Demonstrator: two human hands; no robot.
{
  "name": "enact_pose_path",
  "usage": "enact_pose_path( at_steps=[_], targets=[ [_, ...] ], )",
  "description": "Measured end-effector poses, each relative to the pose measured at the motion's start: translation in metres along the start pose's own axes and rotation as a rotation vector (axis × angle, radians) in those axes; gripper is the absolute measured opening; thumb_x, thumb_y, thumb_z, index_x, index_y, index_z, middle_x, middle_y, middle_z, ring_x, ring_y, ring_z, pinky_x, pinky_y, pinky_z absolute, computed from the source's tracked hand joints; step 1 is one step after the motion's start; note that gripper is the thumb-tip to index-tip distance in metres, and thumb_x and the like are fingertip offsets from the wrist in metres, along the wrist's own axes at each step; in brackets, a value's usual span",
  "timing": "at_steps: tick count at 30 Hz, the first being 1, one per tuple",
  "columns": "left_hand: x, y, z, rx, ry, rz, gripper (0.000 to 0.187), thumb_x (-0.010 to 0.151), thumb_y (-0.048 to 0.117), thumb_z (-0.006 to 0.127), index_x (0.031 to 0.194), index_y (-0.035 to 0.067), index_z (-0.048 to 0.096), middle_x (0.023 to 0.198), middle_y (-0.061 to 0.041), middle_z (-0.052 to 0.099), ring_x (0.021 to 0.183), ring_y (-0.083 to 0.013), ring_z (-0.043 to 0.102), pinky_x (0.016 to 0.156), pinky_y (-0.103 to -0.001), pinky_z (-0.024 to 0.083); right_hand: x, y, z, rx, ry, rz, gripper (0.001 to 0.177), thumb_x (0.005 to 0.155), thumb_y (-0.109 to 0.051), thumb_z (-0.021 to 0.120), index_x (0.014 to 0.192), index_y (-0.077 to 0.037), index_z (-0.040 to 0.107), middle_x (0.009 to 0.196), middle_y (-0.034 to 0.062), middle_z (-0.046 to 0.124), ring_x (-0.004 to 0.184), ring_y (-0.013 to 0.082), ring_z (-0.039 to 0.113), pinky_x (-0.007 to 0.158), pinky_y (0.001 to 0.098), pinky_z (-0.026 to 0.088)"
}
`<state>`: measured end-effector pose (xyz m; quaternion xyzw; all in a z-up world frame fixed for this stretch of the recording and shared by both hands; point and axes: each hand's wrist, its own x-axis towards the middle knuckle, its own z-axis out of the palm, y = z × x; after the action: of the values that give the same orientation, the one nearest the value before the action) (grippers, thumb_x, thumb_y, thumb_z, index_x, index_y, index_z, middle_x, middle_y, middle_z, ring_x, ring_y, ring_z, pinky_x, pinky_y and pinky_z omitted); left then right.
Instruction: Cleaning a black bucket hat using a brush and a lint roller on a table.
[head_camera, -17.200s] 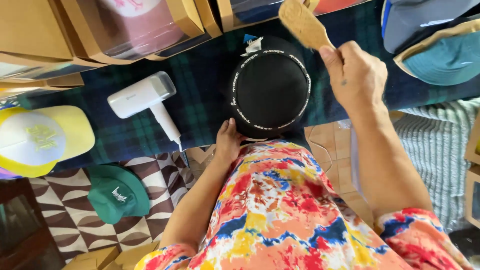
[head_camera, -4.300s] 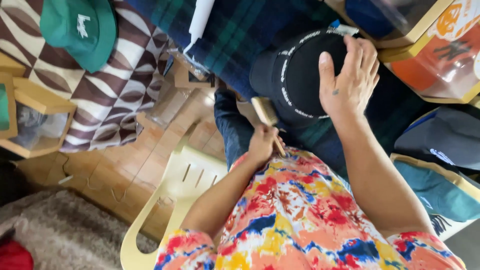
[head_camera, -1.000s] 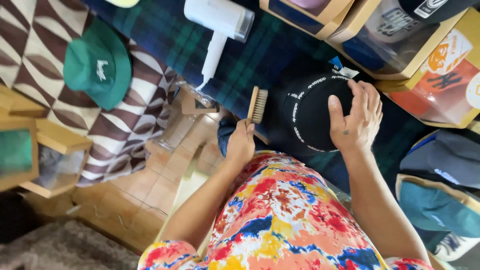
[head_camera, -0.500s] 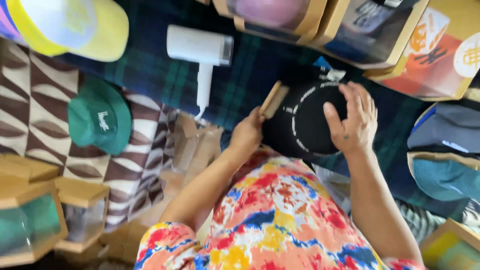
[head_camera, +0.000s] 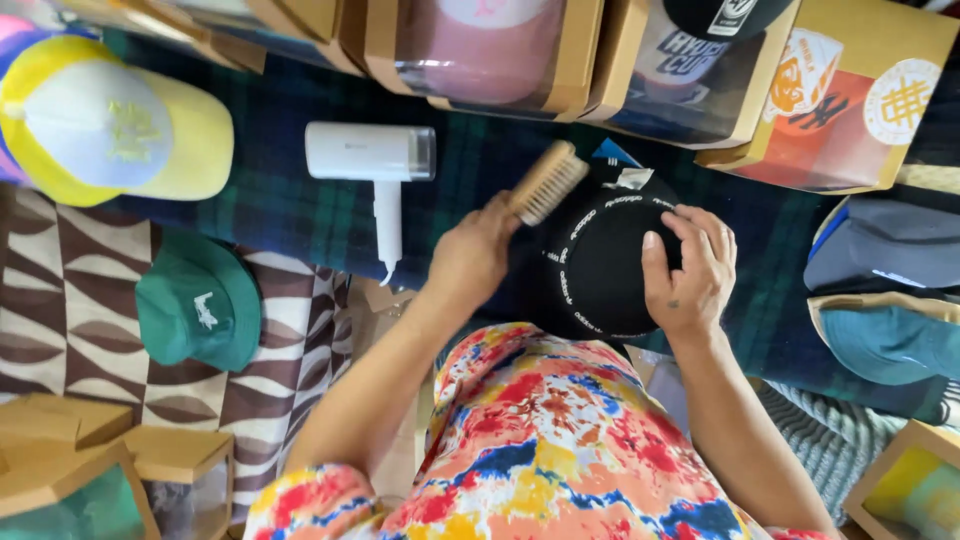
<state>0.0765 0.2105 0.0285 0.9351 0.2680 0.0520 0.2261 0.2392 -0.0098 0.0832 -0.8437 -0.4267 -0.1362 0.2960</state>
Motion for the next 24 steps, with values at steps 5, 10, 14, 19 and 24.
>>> enact_pose_path(
  at_steps=[5, 10, 14, 19, 24],
  targets=[
    [0.005, -0.008, 0.059, 0.022, -0.011, 0.152, 0.027, 0.102, 0.032, 0.053, 0.119, 0.015, 0.066, 0.069, -0.006, 0.068, 0.060, -0.0274, 0.074, 0.047, -0.039, 0.058, -0.001, 0.003, -0.001, 0.104, 0.068, -0.059, 0.015, 0.099, -0.008, 0.074, 0.106, 0.005, 0.075, 0.110, 0.0176, 0.067, 0.105, 0.0382, 0.066, 0.094, 0.0476, 0.051],
    [0.027, -0.010, 0.009, 0.122, -0.062, 0.184, 0.023, 0.102, 0.027, 0.048, 0.110, 0.016, 0.066, 0.070, -0.006, 0.068, 0.060, -0.0271, 0.073, 0.047, -0.037, 0.057, -0.001, 0.002, 0.000, 0.102, 0.078, -0.041, 0.015, 0.097, -0.009, 0.074, 0.105, 0.004, 0.075, 0.109, 0.0167, 0.068, 0.106, 0.0371, 0.066, 0.095, 0.0478, 0.051],
    [0.061, 0.042, -0.028, -0.273, -0.163, 0.309, 0.025, 0.105, 0.021, 0.049, 0.112, 0.004, 0.065, 0.079, -0.020, 0.072, 0.075, -0.0396, 0.073, 0.061, -0.047, 0.059, 0.005, -0.002, -0.003, 0.117, 0.069, -0.014, 0.012, 0.098, -0.006, 0.074, 0.103, 0.004, 0.073, 0.107, 0.0169, 0.067, 0.106, 0.0378, 0.066, 0.093, 0.0484, 0.051],
    [0.048, -0.022, 0.031, 0.036, -0.242, 0.136, 0.024, 0.101, 0.015, 0.048, 0.108, 0.010, 0.070, 0.071, -0.005, 0.070, 0.062, -0.0235, 0.072, 0.050, -0.033, 0.056, 0.003, 0.001, 0.000, 0.130, 0.058, -0.033, 0.013, 0.098, -0.007, 0.074, 0.104, 0.005, 0.073, 0.108, 0.0170, 0.066, 0.106, 0.0380, 0.065, 0.093, 0.0487, 0.051],
    [-0.027, 0.023, 0.026, -0.255, 0.152, 0.113, 0.046, 0.110, 0.022, 0.046, 0.150, -0.001, 0.045, 0.087, -0.026, 0.063, 0.081, -0.0459, 0.066, 0.060, -0.057, 0.053, 0.002, 0.003, -0.001, 0.133, 0.037, -0.019, 0.014, 0.098, -0.007, 0.075, 0.106, 0.005, 0.073, 0.110, 0.0175, 0.066, 0.108, 0.0386, 0.065, 0.094, 0.0485, 0.051]
  ],
)
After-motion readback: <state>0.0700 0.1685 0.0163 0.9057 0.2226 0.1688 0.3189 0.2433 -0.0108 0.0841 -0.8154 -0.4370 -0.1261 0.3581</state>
